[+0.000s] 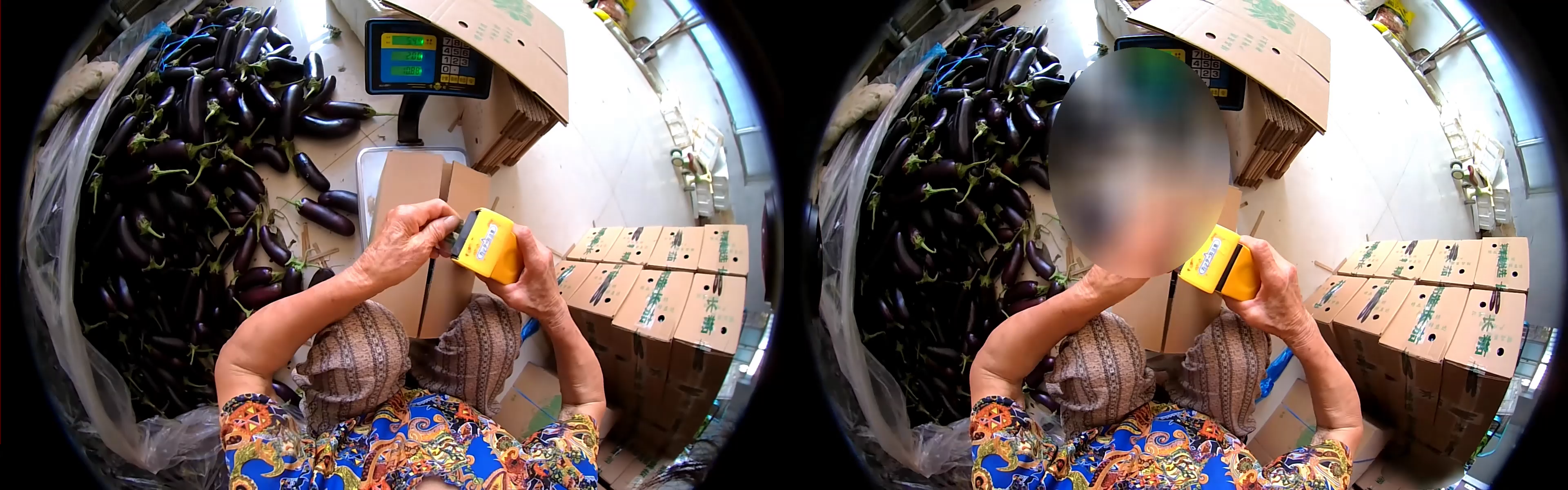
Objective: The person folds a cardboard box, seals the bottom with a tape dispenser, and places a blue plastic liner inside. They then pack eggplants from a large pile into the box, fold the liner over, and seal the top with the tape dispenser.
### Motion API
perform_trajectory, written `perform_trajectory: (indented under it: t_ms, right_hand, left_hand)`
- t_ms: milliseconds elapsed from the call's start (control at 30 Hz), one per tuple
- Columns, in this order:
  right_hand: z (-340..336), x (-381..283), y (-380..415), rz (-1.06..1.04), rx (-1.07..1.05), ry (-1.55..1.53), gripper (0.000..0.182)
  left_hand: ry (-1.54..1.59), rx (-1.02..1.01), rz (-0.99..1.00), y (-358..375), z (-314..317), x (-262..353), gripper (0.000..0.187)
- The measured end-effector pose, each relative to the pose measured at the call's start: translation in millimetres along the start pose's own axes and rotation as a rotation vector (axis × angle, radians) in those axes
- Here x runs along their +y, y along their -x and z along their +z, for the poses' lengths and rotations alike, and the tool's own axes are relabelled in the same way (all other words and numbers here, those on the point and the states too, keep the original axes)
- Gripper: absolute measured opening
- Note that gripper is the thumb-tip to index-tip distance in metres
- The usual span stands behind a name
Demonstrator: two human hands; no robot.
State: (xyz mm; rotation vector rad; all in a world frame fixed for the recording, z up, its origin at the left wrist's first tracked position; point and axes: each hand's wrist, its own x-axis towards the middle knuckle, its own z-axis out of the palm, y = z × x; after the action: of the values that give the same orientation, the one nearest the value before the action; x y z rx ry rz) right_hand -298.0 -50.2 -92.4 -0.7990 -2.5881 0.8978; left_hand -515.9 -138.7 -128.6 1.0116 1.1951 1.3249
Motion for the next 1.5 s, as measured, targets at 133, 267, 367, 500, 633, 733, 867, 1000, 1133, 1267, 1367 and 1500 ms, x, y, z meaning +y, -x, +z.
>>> perform_trajectory:
  t_ms: [133, 267, 367, 500, 633, 733, 867, 1000, 1133, 1267, 1367, 1500]
  right_hand:
    - [1.0, -8.5, -7.9, -0.028, 0.0, 0.036, 0.064]
    - [4.9, -15.8, -18.3, -0.037, -0.041, 0.142, 0.062]
    - [5.2, -24.0, -28.2, -0.01, -0.143, 0.242, 0.064]
    - [1.7, -29.3, -33.3, -0.052, -0.255, 0.337, 0.063]
    - [-1.3, -33.9, -37.8, -0.017, -0.366, 0.475, 0.059]
    - [0.2, -36.4, -44.8, 0.004, -0.411, 0.506, 0.059]
    - [1.0, -35.1, -48.7, 0.02, -0.439, 0.555, 0.059]
    - [2.0, -31.3, -53.5, 0.022, -0.453, 0.563, 0.056]
    - [5.9, -29.6, -58.9, 0.031, -0.475, 0.566, 0.055]
    - [6.2, -26.3, -57.8, 0.023, -0.462, 0.552, 0.057]
    - [9.6, -21.5, -53.3, 0.016, -0.412, 0.509, 0.059]
    - [9.5, -14.3, -49.6, -0.052, -0.343, 0.491, 0.062]
  left_hand:
    - [0.094, -0.004, -0.135, -2.6, -4.1, -3.9, 0.024]
    - [-0.224, 0.137, 0.054, -2.4, -11.4, -9.6, 0.02]
    - [-0.434, 0.275, 0.236, 0.1, -21.4, -19.8, 0.015]
    - [-0.625, 0.482, 0.305, 24.2, -73.0, -45.4, 0.013]
    - [0.01, 0.615, -0.174, 58.9, -146.5, -76.8, 0.021]
    - [0.011, 0.61, -0.206, 67.7, -146.9, -96.1, 0.027]
    - [-0.01, 0.643, -0.182, 61.3, -143.0, -120.2, 0.029]
    - [-0.38, 0.67, -0.106, 56.8, -142.2, -156.0, 0.03]
    - [-0.701, 0.645, -0.067, 47.1, -114.6, -174.7, 0.02]
    - [-0.927, 0.483, 0.018, 28.9, -86.1, -215.7, 0.019]
    - [-0.836, 0.419, -0.077, 22.6, -70.3, -214.6, 0.013]
    - [-0.827, 0.372, -0.263, 18.8, -73.1, -238.5, 0.012]
